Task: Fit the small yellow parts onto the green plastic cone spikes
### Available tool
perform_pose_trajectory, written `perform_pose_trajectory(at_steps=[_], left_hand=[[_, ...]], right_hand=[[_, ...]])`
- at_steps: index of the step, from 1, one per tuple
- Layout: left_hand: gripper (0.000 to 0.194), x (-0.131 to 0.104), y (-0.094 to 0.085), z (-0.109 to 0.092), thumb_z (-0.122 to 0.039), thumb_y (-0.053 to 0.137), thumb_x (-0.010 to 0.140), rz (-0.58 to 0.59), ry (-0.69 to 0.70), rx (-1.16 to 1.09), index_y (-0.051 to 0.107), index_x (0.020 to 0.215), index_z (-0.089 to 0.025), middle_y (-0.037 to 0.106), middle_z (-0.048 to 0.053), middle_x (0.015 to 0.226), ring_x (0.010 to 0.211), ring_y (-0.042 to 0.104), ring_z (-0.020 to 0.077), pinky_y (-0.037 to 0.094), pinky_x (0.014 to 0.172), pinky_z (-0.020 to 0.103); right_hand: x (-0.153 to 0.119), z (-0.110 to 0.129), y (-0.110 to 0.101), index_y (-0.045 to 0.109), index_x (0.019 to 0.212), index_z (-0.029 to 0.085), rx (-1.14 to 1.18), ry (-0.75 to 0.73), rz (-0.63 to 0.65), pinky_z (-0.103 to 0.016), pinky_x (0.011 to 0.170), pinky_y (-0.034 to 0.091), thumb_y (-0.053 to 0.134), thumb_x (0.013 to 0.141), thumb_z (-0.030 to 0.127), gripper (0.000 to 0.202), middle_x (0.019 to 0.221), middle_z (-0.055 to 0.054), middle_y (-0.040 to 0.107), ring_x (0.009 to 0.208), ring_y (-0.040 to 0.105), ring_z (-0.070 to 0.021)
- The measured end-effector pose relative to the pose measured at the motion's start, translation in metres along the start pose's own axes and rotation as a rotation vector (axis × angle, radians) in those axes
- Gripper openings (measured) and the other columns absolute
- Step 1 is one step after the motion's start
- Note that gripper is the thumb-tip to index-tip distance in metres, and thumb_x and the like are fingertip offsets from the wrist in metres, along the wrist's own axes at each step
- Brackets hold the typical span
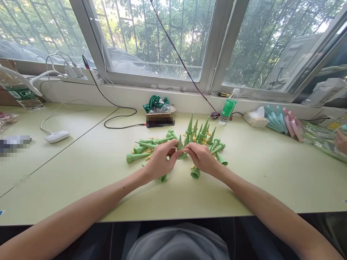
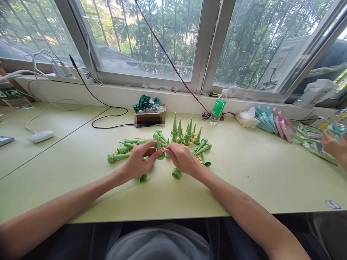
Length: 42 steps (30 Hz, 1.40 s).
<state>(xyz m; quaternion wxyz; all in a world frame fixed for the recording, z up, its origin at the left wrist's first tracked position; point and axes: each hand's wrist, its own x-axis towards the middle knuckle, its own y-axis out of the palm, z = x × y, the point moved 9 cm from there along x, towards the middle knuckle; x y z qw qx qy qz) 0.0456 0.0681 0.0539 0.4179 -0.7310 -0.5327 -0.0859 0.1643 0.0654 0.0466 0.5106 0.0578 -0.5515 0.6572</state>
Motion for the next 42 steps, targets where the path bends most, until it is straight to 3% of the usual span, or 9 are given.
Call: perform_pose_trajectory(at_steps=[3,5,8,12,15,19,24,33,42], left_hand=[[0.006,-0.007,0.004,-0.020,-0.020,0.048,0.095,0.016,0.250,0.215,0.054,0.095,-0.020,0.059,0.004,0.079,0.068,0.053,0.0139,0.044,0.059,0.025],[0.014,-0.012,0.007,-0.029,-0.016,0.045,0.095,0.038,0.355,0.280,0.053,0.106,-0.021,0.064,0.008,0.093,0.075,0.057,0.0151,0.046,0.063,0.026],[0.025,-0.015,0.007,-0.036,-0.013,0.045,0.095,0.038,0.431,0.351,0.050,0.118,-0.021,0.066,0.011,0.106,0.081,0.062,0.0161,0.047,0.065,0.025],[0.028,-0.016,0.005,-0.037,-0.013,0.046,0.095,-0.009,0.448,0.361,0.050,0.121,-0.021,0.067,0.010,0.104,0.077,0.062,0.0143,0.047,0.062,0.023],[0.022,-0.015,0.001,-0.035,-0.013,0.049,0.094,-0.072,0.419,0.300,0.054,0.114,-0.020,0.067,0.007,0.092,0.068,0.058,0.0119,0.047,0.060,0.022],[0.007,-0.006,-0.009,-0.018,-0.021,0.055,0.093,-0.164,0.197,0.220,0.057,0.099,-0.019,0.060,-0.001,0.070,0.054,0.054,0.0095,0.044,0.053,0.020],[0.010,-0.001,-0.012,-0.005,-0.028,0.057,0.092,-0.156,0.015,0.024,0.057,0.097,-0.019,0.065,0.002,0.082,0.061,0.065,0.0114,0.049,0.053,0.020],[0.010,-0.004,-0.012,-0.006,-0.027,0.058,0.091,-0.163,0.044,0.084,0.058,0.097,-0.019,0.065,0.001,0.078,0.058,0.063,0.0115,0.047,0.054,0.021],[0.005,-0.006,-0.005,-0.011,-0.023,0.057,0.091,-0.115,0.099,0.098,0.056,0.093,-0.019,0.058,-0.002,0.070,0.053,0.055,0.0094,0.044,0.053,0.021]], right_hand=[[-0.001,0.000,0.001,0.047,0.081,0.020,0.006,0.001,0.006,-0.025,0.060,0.038,0.032,0.105,0.032,0.031,0.070,-0.001,0.055,0.061,0.049,-0.0133],[-0.002,0.001,0.002,0.042,0.077,0.021,0.013,-0.001,0.008,-0.024,0.058,0.035,0.030,0.105,0.032,0.032,0.067,0.001,0.050,0.057,0.045,-0.0123],[-0.003,0.002,0.003,0.038,0.076,0.021,0.022,-0.007,0.020,-0.024,0.056,0.033,0.028,0.105,0.033,0.033,0.065,0.002,0.046,0.055,0.041,-0.0114],[-0.002,0.003,0.002,0.037,0.075,0.021,0.041,-0.007,0.016,-0.024,0.055,0.032,0.028,0.106,0.034,0.035,0.064,0.003,0.043,0.053,0.038,-0.0104],[-0.001,0.003,0.001,0.040,0.075,0.021,0.048,0.019,0.001,-0.024,0.054,0.032,0.031,0.105,0.034,0.035,0.063,0.003,0.043,0.053,0.036,-0.0099],[0.000,0.001,-0.002,0.053,0.089,0.019,0.064,0.077,-0.034,-0.023,0.059,0.037,0.039,0.104,0.034,0.026,0.069,0.001,0.053,0.058,0.045,-0.0108],[-0.002,0.003,-0.001,0.054,0.113,0.018,0.105,0.055,-0.023,-0.024,0.064,0.044,0.051,0.099,0.032,0.021,0.078,-0.001,0.060,0.062,0.053,-0.0122],[0.001,0.007,-0.003,0.055,0.105,0.018,0.100,0.009,0.003,-0.023,0.063,0.043,0.048,0.100,0.030,0.015,0.075,-0.001,0.060,0.063,0.053,-0.0127],[-0.002,0.002,-0.001,0.054,0.084,0.019,0.103,0.014,0.029,-0.022,0.056,0.035,0.042,0.103,0.037,0.028,0.064,0.002,0.052,0.054,0.044,-0.0100]])
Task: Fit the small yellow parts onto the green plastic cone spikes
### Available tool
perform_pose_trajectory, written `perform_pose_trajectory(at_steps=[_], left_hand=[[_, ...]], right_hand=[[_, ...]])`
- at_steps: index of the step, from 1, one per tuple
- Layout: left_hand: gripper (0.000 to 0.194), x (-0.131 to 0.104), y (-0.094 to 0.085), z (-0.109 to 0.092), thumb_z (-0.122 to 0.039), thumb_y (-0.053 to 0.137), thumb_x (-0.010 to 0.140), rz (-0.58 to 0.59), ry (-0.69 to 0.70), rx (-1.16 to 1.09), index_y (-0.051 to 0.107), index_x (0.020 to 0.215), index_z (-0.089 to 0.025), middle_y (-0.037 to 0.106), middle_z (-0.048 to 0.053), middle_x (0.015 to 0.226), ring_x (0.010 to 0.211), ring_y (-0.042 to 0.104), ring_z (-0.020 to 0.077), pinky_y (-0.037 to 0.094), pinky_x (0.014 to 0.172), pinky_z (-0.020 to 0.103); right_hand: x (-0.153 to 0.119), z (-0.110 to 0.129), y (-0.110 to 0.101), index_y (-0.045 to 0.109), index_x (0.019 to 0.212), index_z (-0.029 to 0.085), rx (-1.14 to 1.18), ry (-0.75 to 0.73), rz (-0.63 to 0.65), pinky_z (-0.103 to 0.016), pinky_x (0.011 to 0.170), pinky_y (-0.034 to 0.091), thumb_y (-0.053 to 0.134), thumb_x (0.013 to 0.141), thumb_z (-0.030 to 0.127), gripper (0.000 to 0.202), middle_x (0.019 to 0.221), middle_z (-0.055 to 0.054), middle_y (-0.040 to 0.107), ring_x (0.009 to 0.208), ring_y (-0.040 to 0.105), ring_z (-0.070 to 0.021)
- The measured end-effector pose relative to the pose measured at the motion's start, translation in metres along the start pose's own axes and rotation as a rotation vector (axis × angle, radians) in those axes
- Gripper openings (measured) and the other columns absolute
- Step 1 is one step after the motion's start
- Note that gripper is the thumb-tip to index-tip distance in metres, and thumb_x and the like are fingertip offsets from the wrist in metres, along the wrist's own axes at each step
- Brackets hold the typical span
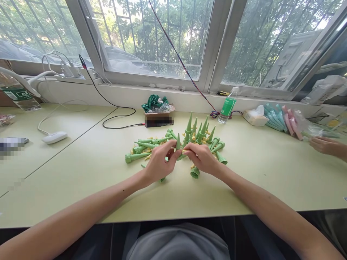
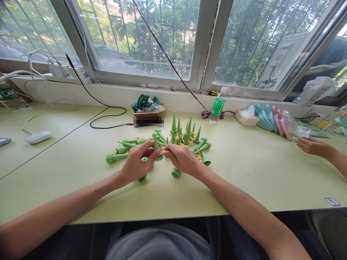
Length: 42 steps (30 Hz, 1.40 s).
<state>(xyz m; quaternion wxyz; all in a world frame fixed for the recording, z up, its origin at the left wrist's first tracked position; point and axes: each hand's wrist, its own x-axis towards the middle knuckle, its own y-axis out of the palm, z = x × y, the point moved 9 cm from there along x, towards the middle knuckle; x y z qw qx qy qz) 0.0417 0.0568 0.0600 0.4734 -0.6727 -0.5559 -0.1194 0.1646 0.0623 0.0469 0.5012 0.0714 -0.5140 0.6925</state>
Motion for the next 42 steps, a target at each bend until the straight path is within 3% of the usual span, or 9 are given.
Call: perform_pose_trajectory(at_steps=[5,12,18,22,26,29,33,37,42], left_hand=[[0.009,-0.004,0.003,-0.009,-0.019,0.056,0.091,0.012,0.079,0.004,0.057,0.100,-0.019,0.056,-0.003,0.070,0.050,0.046,0.0071,0.041,0.052,0.020],[0.014,-0.005,0.001,-0.024,-0.013,0.058,0.090,-0.007,0.219,0.039,0.057,0.102,-0.019,0.051,-0.004,0.067,0.053,0.043,0.0074,0.040,0.052,0.019],[0.027,-0.011,0.007,-0.040,-0.009,0.052,0.091,0.095,0.387,0.084,0.054,0.115,-0.021,0.065,0.008,0.095,0.070,0.057,0.0120,0.045,0.057,0.021],[0.028,-0.014,0.011,-0.041,-0.010,0.050,0.092,0.138,0.403,0.118,0.054,0.117,-0.023,0.067,0.009,0.099,0.072,0.059,0.0130,0.046,0.057,0.022],[0.017,-0.008,0.008,-0.032,-0.013,0.051,0.093,0.083,0.302,0.075,0.057,0.106,-0.021,0.066,0.006,0.089,0.067,0.055,0.0114,0.045,0.056,0.022],[0.002,-0.002,0.003,-0.017,-0.018,0.056,0.092,0.019,0.126,0.024,0.057,0.093,-0.019,0.058,0.000,0.072,0.055,0.047,0.0086,0.042,0.053,0.021],[0.010,0.003,0.001,0.006,-0.028,0.059,0.092,0.016,-0.139,-0.143,0.058,0.092,-0.018,0.058,0.000,0.078,0.056,0.052,0.0078,0.043,0.051,0.020],[0.015,0.004,0.002,0.017,-0.033,0.060,0.091,0.014,-0.272,-0.304,0.058,0.092,-0.018,0.054,-0.002,0.072,0.051,0.047,0.0061,0.038,0.045,0.019],[0.018,0.002,0.006,0.021,-0.035,0.062,0.091,0.030,-0.334,-0.362,0.055,0.088,-0.018,0.041,-0.006,0.059,0.043,0.037,0.0045,0.028,0.037,0.018]], right_hand=[[-0.001,-0.003,0.002,0.043,0.068,0.020,0.118,0.087,-0.007,-0.023,0.054,0.035,0.035,0.104,0.042,0.043,0.056,0.003,0.048,0.050,0.042,-0.0090],[0.001,-0.004,0.006,0.043,0.060,0.020,0.333,0.245,-0.004,-0.022,0.048,0.037,0.033,0.102,0.054,0.055,0.045,0.004,0.044,0.042,0.043,-0.0085],[0.000,-0.007,0.007,0.040,0.053,0.020,0.378,0.301,-0.008,-0.022,0.043,0.033,0.039,0.099,0.054,0.058,0.042,0.003,0.041,0.039,0.039,-0.0080],[0.000,-0.008,0.008,0.039,0.054,0.020,0.367,0.290,-0.019,-0.023,0.043,0.031,0.041,0.099,0.054,0.056,0.044,0.004,0.039,0.041,0.038,-0.0084],[0.001,-0.010,0.005,0.040,0.057,0.020,0.304,0.293,-0.062,-0.023,0.046,0.032,0.041,0.099,0.055,0.055,0.046,0.004,0.041,0.045,0.038,-0.0088],[-0.001,-0.014,0.000,0.046,0.064,0.019,0.254,0.320,-0.123,-0.023,0.047,0.032,0.045,0.098,0.053,0.048,0.049,0.005,0.042,0.046,0.038,-0.0088],[-0.002,-0.017,-0.001,0.056,0.089,0.018,0.206,0.309,-0.146,-0.022,0.049,0.035,0.050,0.098,0.047,0.031,0.059,0.004,0.050,0.050,0.045,-0.0099],[0.000,-0.012,0.002,0.054,0.110,0.018,0.170,0.228,-0.103,-0.022,0.053,0.041,0.047,0.100,0.040,0.026,0.070,0.002,0.058,0.053,0.049,-0.0105],[0.002,-0.008,0.003,0.057,0.100,0.019,0.125,0.180,-0.071,-0.023,0.056,0.042,0.045,0.101,0.035,0.020,0.070,0.001,0.060,0.055,0.052,-0.0108]])
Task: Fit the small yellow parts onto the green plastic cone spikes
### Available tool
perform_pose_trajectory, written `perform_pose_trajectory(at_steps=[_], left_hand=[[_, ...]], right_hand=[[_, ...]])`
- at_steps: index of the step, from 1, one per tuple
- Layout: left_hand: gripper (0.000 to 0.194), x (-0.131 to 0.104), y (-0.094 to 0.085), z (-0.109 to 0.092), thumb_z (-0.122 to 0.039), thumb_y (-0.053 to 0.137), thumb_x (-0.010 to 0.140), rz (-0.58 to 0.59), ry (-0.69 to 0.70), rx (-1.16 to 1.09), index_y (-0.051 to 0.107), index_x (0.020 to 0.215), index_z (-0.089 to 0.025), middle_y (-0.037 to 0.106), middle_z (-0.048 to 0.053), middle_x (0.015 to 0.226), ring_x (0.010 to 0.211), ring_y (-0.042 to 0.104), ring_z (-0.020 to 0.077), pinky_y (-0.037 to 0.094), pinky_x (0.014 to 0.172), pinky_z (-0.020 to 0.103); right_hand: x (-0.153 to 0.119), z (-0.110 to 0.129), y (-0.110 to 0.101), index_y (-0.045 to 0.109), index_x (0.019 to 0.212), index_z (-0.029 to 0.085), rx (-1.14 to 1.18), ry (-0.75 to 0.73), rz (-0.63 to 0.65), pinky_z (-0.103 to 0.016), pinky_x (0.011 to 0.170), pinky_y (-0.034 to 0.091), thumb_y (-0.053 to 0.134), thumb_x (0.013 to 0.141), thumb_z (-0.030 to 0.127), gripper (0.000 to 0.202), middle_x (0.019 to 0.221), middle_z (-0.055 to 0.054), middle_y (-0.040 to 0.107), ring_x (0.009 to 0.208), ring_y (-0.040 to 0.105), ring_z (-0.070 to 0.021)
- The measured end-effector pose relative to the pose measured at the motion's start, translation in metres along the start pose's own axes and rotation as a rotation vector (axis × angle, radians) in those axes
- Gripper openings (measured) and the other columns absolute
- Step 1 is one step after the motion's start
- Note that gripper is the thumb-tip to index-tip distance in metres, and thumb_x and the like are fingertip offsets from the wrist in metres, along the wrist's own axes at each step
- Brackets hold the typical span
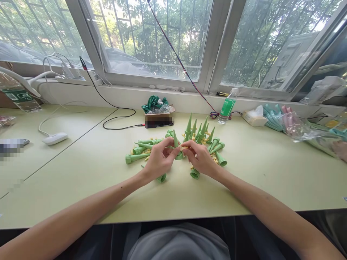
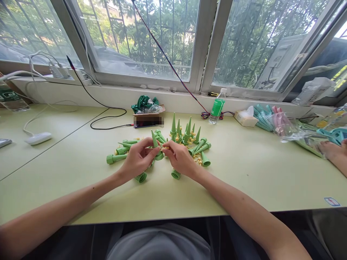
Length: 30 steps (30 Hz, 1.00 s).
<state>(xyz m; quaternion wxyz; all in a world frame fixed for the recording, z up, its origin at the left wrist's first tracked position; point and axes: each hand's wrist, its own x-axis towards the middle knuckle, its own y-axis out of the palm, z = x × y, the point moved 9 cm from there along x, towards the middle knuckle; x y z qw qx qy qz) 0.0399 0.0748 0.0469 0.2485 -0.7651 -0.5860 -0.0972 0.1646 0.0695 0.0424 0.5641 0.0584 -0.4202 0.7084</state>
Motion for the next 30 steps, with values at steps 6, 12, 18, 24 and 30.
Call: perform_pose_trajectory(at_steps=[6,12,18,24,30], left_hand=[[0.020,-0.001,0.002,0.002,-0.036,0.062,0.090,0.015,-0.026,-0.007,0.054,0.088,-0.018,0.045,-0.006,0.060,0.042,0.039,0.0042,0.028,0.036,0.018],[0.022,0.000,-0.001,0.008,-0.039,0.063,0.090,-0.009,-0.067,-0.026,0.056,0.091,-0.018,0.047,-0.006,0.058,0.038,0.040,0.0046,0.028,0.034,0.019],[0.020,-0.001,-0.001,0.007,-0.038,0.061,0.091,0.001,-0.014,0.033,0.057,0.092,-0.018,0.048,-0.004,0.063,0.042,0.040,0.0053,0.028,0.036,0.019],[0.010,-0.007,-0.001,-0.023,-0.028,0.058,0.092,-0.036,0.351,0.375,0.057,0.090,-0.019,0.049,-0.002,0.067,0.052,0.042,0.0081,0.036,0.049,0.021],[0.010,-0.016,0.008,-0.037,-0.014,0.052,0.093,0.032,0.567,0.481,0.057,0.098,-0.021,0.053,0.001,0.075,0.062,0.044,0.0111,0.038,0.055,0.021]], right_hand=[[0.001,0.000,-0.002,0.058,0.091,0.019,-0.014,0.000,0.004,-0.023,0.056,0.040,0.047,0.099,0.030,0.018,0.059,0.005,0.051,0.052,0.048,-0.0104],[0.001,-0.001,0.001,0.058,0.096,0.018,0.008,-0.012,0.041,-0.023,0.058,0.043,0.049,0.098,0.030,0.014,0.063,0.003,0.055,0.054,0.051,-0.0111],[0.001,0.000,0.000,0.056,0.093,0.019,-0.026,-0.036,0.055,-0.023,0.057,0.041,0.045,0.100,0.029,0.017,0.060,0.004,0.052,0.053,0.048,-0.0112],[0.001,0.001,0.002,0.053,0.087,0.019,-0.059,-0.077,0.095,-0.023,0.057,0.038,0.042,0.102,0.034,0.023,0.065,0.002,0.052,0.055,0.045,-0.0111],[0.000,0.003,0.002,0.047,0.080,0.020,-0.090,-0.113,0.098,-0.023,0.055,0.033,0.033,0.104,0.038,0.033,0.062,0.004,0.045,0.053,0.039,-0.0106]])
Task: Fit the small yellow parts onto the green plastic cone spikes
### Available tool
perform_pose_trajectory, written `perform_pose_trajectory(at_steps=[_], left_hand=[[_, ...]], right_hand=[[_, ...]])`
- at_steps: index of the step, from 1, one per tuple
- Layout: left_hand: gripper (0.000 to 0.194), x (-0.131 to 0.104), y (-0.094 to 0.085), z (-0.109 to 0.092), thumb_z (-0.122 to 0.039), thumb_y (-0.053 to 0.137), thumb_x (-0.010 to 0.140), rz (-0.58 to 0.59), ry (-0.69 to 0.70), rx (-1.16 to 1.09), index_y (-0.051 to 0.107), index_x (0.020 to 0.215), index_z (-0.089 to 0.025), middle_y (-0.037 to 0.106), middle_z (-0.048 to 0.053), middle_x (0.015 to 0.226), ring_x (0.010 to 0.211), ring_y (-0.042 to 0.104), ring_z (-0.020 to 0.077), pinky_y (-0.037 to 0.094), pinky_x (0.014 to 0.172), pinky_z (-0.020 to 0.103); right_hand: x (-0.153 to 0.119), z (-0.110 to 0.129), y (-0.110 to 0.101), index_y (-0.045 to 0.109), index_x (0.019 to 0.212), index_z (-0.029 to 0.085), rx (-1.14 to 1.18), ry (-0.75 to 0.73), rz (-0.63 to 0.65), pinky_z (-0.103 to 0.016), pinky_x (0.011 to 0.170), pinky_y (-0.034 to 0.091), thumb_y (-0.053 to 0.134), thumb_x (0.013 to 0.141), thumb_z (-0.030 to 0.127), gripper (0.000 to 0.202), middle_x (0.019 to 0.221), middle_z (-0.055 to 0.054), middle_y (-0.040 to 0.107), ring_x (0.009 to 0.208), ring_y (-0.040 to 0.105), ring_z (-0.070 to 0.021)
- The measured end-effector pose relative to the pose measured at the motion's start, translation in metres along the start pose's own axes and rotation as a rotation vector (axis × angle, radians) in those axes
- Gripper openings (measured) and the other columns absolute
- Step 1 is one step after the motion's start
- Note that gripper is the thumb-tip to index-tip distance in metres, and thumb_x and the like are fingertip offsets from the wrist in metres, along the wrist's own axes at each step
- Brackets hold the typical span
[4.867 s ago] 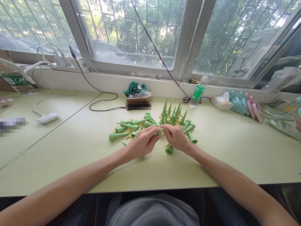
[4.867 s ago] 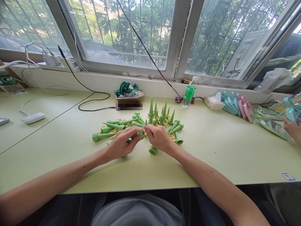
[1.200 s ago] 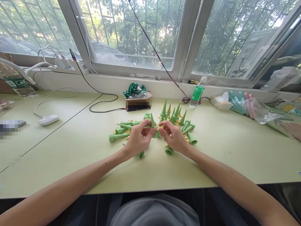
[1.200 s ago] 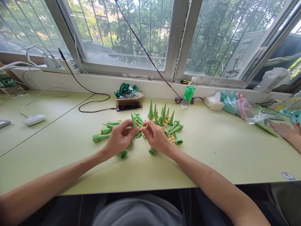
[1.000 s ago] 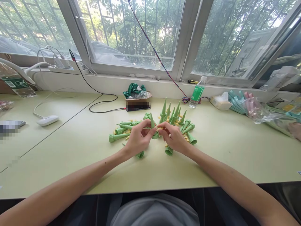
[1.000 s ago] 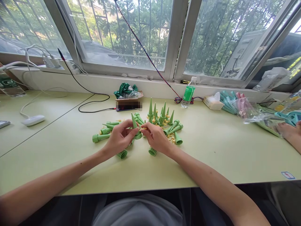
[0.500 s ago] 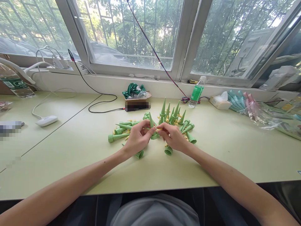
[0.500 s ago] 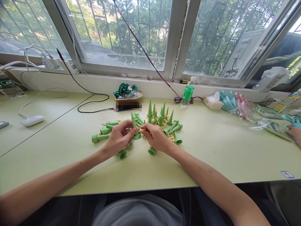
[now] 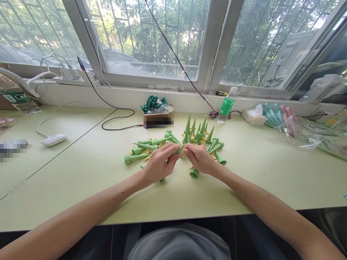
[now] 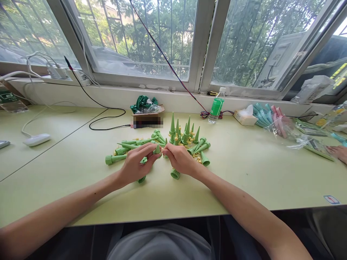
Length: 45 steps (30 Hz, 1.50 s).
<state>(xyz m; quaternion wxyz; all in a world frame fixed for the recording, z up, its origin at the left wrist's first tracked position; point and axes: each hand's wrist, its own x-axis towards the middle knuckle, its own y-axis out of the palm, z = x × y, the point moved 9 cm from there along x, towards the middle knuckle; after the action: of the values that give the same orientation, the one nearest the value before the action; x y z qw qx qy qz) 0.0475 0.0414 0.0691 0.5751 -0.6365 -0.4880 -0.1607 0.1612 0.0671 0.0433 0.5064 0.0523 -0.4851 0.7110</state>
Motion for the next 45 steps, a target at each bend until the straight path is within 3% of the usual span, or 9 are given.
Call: perform_pose_trajectory(at_steps=[5,8,12,15,18,23,28,39,45], left_hand=[[0.030,-0.003,0.004,-0.011,-0.007,0.050,0.091,0.056,0.147,0.031,0.054,0.117,-0.022,0.064,0.008,0.096,0.076,0.057,0.0133,0.046,0.064,0.022],[0.037,-0.004,0.003,-0.017,-0.005,0.049,0.090,0.061,0.225,0.119,0.051,0.123,-0.022,0.066,0.009,0.100,0.077,0.060,0.0133,0.043,0.057,0.021],[0.034,-0.004,0.003,-0.017,-0.007,0.049,0.091,0.059,0.216,0.120,0.053,0.120,-0.023,0.067,0.008,0.100,0.074,0.060,0.0124,0.042,0.055,0.020],[0.022,-0.001,0.001,-0.008,-0.012,0.051,0.093,0.012,0.079,0.042,0.057,0.111,-0.021,0.065,0.005,0.088,0.067,0.056,0.0109,0.045,0.058,0.020],[0.005,0.000,-0.002,0.009,-0.020,0.055,0.092,-0.048,-0.144,-0.019,0.058,0.096,-0.019,0.058,-0.001,0.070,0.056,0.051,0.0089,0.044,0.055,0.020],[0.016,0.001,0.001,0.033,-0.033,0.058,0.092,-0.057,-0.471,-0.340,0.058,0.095,-0.017,0.061,0.001,0.079,0.055,0.055,0.0076,0.044,0.049,0.018],[0.019,-0.001,0.005,0.040,-0.035,0.061,0.090,-0.053,-0.576,-0.473,0.059,0.094,-0.017,0.058,-0.001,0.073,0.049,0.047,0.0054,0.037,0.042,0.017],[0.011,0.000,0.001,0.025,-0.028,0.058,0.092,-0.054,-0.373,-0.291,0.057,0.096,-0.017,0.059,-0.001,0.078,0.057,0.058,0.0078,0.044,0.050,0.018],[0.008,-0.001,0.000,0.006,-0.017,0.057,0.091,-0.043,-0.093,-0.098,0.058,0.099,-0.019,0.057,-0.001,0.073,0.055,0.046,0.0076,0.044,0.053,0.020]], right_hand=[[0.001,0.002,0.001,0.036,0.073,0.022,0.019,0.026,0.001,-0.024,0.053,0.030,0.028,0.105,0.043,0.038,0.059,0.005,0.042,0.050,0.035,-0.0102],[0.001,0.003,0.000,0.032,0.071,0.023,0.028,0.043,-0.004,-0.024,0.053,0.029,0.025,0.105,0.047,0.042,0.057,0.005,0.039,0.050,0.034,-0.0104],[0.001,0.001,0.002,0.032,0.070,0.023,0.066,0.075,0.008,-0.025,0.053,0.029,0.025,0.105,0.047,0.043,0.057,0.005,0.038,0.050,0.035,-0.0105],[0.000,-0.004,0.004,0.033,0.070,0.022,0.089,0.110,0.001,-0.024,0.054,0.030,0.027,0.105,0.043,0.041,0.057,0.005,0.038,0.050,0.035,-0.0103],[-0.001,-0.007,0.001,0.039,0.072,0.021,0.084,0.132,-0.036,-0.023,0.055,0.031,0.031,0.104,0.041,0.038,0.059,0.005,0.041,0.052,0.038,-0.0101],[-0.001,-0.003,-0.003,0.053,0.096,0.019,0.049,0.093,-0.058,-0.022,0.058,0.036,0.038,0.103,0.039,0.026,0.067,0.003,0.051,0.056,0.044,-0.0103],[-0.002,-0.003,-0.001,0.052,0.097,0.019,-0.006,0.075,-0.046,-0.023,0.061,0.036,0.036,0.104,0.039,0.027,0.069,0.002,0.053,0.058,0.047,-0.0113],[-0.003,0.001,-0.005,0.044,0.084,0.020,-0.066,0.010,-0.099,-0.023,0.056,0.030,0.032,0.104,0.038,0.030,0.064,0.004,0.043,0.054,0.036,-0.0109],[-0.003,0.002,-0.006,0.034,0.070,0.021,-0.122,0.023,-0.128,-0.024,0.054,0.026,0.027,0.105,0.036,0.039,0.059,0.004,0.037,0.051,0.032,-0.0101]])
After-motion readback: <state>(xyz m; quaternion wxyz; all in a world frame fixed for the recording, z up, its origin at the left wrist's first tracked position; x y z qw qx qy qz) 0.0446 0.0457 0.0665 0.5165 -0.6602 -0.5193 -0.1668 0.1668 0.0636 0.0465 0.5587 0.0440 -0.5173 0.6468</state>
